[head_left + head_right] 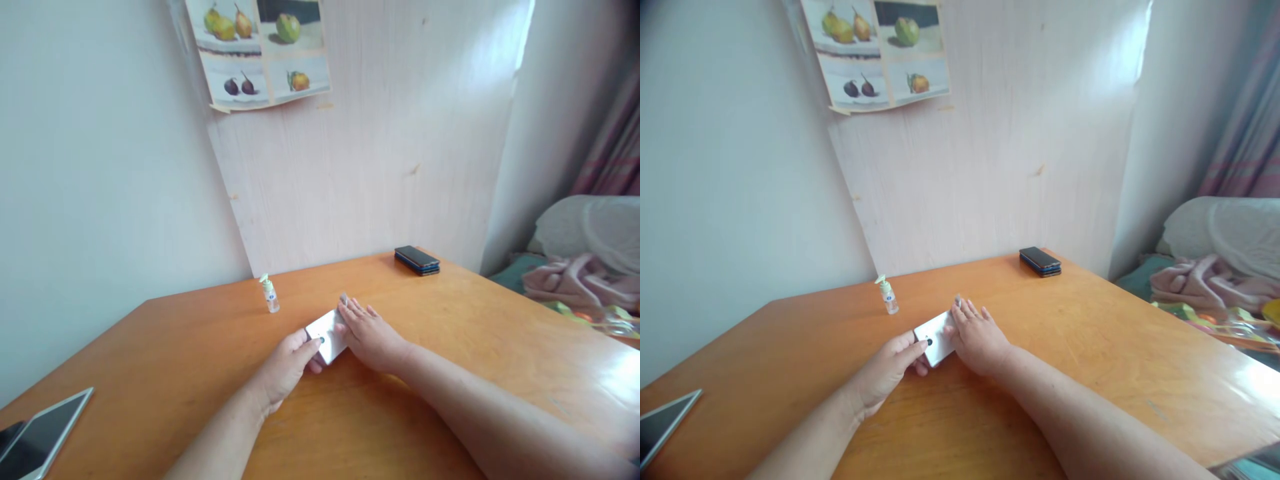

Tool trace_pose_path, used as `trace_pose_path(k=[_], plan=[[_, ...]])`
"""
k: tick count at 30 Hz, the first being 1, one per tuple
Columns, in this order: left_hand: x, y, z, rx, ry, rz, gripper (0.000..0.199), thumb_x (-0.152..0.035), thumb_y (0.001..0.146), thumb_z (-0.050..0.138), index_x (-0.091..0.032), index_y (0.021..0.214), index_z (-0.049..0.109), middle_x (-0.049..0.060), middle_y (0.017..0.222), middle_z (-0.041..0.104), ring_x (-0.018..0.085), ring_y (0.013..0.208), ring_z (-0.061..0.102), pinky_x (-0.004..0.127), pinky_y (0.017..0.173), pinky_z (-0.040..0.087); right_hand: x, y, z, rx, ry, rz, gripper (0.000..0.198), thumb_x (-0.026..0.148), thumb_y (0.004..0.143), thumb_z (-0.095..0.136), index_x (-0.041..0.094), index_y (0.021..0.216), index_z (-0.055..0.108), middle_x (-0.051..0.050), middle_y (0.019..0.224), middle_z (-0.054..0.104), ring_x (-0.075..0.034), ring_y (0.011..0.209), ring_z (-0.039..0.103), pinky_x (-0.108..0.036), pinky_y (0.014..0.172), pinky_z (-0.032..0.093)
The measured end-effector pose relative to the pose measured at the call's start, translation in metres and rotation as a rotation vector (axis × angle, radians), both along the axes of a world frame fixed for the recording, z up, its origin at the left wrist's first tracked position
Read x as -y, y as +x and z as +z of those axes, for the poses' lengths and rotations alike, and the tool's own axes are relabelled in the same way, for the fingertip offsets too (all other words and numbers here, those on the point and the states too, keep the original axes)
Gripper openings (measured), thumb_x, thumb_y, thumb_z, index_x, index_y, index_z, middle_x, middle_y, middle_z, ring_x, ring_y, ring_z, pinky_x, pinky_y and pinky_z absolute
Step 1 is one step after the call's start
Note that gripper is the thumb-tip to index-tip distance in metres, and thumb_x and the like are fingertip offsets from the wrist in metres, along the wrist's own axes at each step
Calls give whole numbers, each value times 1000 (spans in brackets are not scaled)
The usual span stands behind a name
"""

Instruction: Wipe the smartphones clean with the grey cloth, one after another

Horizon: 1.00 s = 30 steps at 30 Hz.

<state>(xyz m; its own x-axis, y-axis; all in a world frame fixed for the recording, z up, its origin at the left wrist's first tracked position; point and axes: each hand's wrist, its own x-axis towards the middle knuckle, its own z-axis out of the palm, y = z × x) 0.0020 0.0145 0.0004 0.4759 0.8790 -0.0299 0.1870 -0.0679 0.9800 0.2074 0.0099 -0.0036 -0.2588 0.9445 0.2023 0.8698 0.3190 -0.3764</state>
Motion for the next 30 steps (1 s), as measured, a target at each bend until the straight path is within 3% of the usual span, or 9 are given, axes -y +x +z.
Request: trace_pose_path(k=[5, 7, 13, 16, 19, 21, 23, 28, 30], plan=[[0, -1, 1, 86, 7, -30, 36, -45, 90, 55, -15, 107, 65, 4, 83, 67, 15, 75, 56, 28, 72, 45, 25, -19, 8, -58, 40, 377, 59, 48, 103, 23, 22, 155, 22, -7, 161, 19, -23, 149, 12, -49, 120, 13], [-1, -2, 1, 72, -1, -25, 36, -46, 90, 56, -14, 105, 65, 4, 84, 67, 15, 74, 56, 28, 71, 45, 21, -17, 6, -57, 44, 359, 58, 48, 103, 24, 22, 155, 23, -7, 161, 21, -22, 149, 12, -49, 120, 11], [-1, -3, 2, 57, -44, 12, 39, -47, 85, 62, -13, 103, 66, 8, 87, 69, 17, 78, 59, 28, 71, 47, -9, 6, -6, -48, -97, -18, 62, 48, 101, 24, 15, 154, 25, -13, 161, 15, -29, 148, 14, -58, 116, 16], [-1, -3, 2, 84, -41, 8, 39, -45, 85, 62, -13, 107, 66, 7, 88, 69, 17, 78, 59, 29, 72, 47, 1, -1, -1, -62, -87, 91, 65, 51, 101, 24, 14, 155, 23, -13, 162, 12, -28, 149, 10, -55, 118, 15], [-2, -3, 1, 115, -30, -12, 39, -45, 88, 60, -14, 111, 66, 5, 86, 69, 16, 76, 58, 29, 71, 46, 21, -16, 6, -110, -31, 320, 65, 53, 101, 22, 17, 155, 21, -9, 161, 17, -23, 149, 8, -47, 121, 11], [-3, -4, 0, 121, -32, -14, 40, -46, 88, 60, -15, 113, 65, 5, 86, 69, 16, 74, 58, 28, 71, 46, 26, -19, 7, -142, -15, 384, 64, 53, 102, 22, 18, 155, 22, -8, 161, 22, -22, 149, 11, -46, 121, 11], [-4, -4, -1, 116, -44, -5, 41, -46, 86, 62, -14, 113, 65, 6, 89, 70, 16, 76, 59, 28, 71, 46, 19, -15, 5, -134, -21, 328, 63, 52, 102, 23, 17, 155, 24, -10, 160, 25, -23, 149, 13, -48, 120, 13], [-5, -5, -1, 108, -74, 32, 36, -45, 85, 63, -13, 101, 68, 9, 91, 71, 18, 83, 62, 28, 72, 48, -8, 4, -6, -51, -112, -38, 63, 49, 101, 26, 12, 153, 27, -18, 158, 23, -30, 148, 17, -58, 116, 18], [-5, -5, -1, 118, -73, 44, 35, -44, 85, 64, -13, 100, 69, 8, 88, 71, 18, 81, 62, 28, 72, 48, -6, 2, -6, -46, -106, -25, 65, 50, 101, 27, 11, 153, 27, -19, 159, 21, -30, 148, 15, -57, 116, 18]])
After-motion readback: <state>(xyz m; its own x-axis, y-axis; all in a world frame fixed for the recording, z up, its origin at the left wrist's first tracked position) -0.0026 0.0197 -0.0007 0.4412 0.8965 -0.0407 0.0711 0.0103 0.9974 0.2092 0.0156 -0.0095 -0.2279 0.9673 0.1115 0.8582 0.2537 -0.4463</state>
